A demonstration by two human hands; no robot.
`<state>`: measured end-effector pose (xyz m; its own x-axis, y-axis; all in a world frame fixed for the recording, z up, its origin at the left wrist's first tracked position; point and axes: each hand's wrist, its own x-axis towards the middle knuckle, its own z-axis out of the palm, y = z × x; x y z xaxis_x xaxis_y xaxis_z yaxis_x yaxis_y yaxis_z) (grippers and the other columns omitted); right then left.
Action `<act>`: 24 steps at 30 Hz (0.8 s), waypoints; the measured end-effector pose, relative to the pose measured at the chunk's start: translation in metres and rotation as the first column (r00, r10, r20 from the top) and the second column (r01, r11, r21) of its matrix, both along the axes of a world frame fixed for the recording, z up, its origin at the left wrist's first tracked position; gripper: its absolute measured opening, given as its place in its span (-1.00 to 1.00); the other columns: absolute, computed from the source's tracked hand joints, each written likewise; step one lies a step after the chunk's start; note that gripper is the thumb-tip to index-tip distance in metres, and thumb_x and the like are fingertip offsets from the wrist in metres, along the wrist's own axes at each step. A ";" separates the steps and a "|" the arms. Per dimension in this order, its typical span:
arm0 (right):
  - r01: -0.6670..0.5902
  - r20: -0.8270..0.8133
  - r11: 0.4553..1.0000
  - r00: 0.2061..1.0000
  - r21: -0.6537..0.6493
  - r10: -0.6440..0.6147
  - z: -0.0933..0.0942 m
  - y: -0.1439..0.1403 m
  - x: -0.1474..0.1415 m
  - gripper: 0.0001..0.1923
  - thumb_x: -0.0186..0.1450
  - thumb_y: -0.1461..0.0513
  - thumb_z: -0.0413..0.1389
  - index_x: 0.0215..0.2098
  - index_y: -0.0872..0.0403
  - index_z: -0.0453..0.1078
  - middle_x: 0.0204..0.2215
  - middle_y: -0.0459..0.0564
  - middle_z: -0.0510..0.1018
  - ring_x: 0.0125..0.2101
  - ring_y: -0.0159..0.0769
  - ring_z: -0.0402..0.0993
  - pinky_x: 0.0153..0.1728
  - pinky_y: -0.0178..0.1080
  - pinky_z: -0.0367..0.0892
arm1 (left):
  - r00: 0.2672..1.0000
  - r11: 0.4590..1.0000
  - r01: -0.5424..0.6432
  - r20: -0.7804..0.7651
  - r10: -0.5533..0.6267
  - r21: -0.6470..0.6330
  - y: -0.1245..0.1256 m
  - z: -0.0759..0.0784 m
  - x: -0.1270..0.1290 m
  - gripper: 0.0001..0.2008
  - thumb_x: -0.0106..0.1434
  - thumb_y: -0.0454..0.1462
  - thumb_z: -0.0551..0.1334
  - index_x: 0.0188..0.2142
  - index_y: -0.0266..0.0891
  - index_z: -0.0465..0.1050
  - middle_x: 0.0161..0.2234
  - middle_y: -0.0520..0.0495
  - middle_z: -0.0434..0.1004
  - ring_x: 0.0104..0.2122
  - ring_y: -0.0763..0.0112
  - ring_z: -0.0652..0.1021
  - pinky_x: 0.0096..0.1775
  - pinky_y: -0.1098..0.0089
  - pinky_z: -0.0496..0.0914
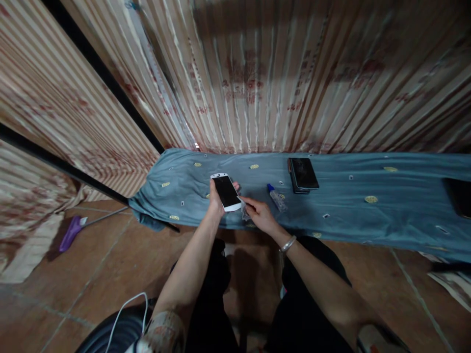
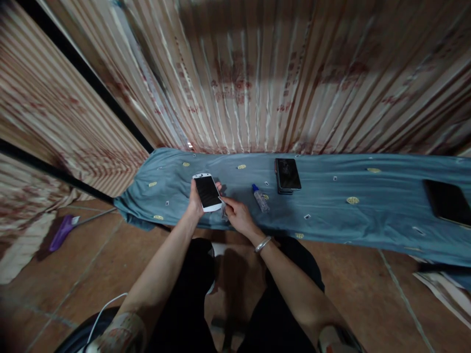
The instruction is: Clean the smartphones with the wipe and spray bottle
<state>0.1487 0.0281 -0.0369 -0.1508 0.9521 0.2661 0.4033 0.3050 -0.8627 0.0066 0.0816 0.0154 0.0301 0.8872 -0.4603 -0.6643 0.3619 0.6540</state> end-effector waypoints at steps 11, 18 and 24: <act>0.100 0.212 0.915 0.957 0.391 -0.196 -0.003 -0.003 0.009 -0.63 0.37 0.33 -0.08 0.07 0.06 0.42 -0.01 0.10 0.54 0.01 -0.16 0.46 0.10 -0.05 0.38 | 0.998 0.999 -0.005 0.057 0.008 -0.042 0.015 -0.011 0.018 -0.26 0.34 0.14 -0.26 0.01 -0.32 0.44 -0.35 -0.21 0.62 -0.34 0.20 0.61 -0.21 0.20 0.50; 0.087 0.320 0.876 0.910 0.475 -0.264 0.007 -0.011 0.014 -0.60 0.41 0.35 -0.10 0.12 0.09 0.40 0.00 0.16 0.52 -0.01 -0.12 0.41 0.08 -0.02 0.37 | 0.996 0.997 -0.023 0.087 0.030 -0.077 0.017 -0.008 0.032 -0.26 0.37 0.11 -0.30 -0.08 -0.33 0.48 -0.46 -0.17 0.58 -0.35 0.22 0.62 -0.21 0.24 0.50; -0.019 0.350 0.866 0.919 0.500 -0.181 0.006 -0.019 0.006 -0.57 0.40 0.37 -0.09 0.18 0.10 0.35 0.03 0.17 0.51 0.03 -0.12 0.39 0.12 -0.02 0.36 | 0.993 0.993 -0.066 0.093 0.075 -0.094 0.017 -0.012 0.034 -0.26 0.36 0.13 -0.27 -0.03 -0.35 0.45 -0.35 -0.24 0.62 -0.33 0.19 0.62 -0.22 0.20 0.51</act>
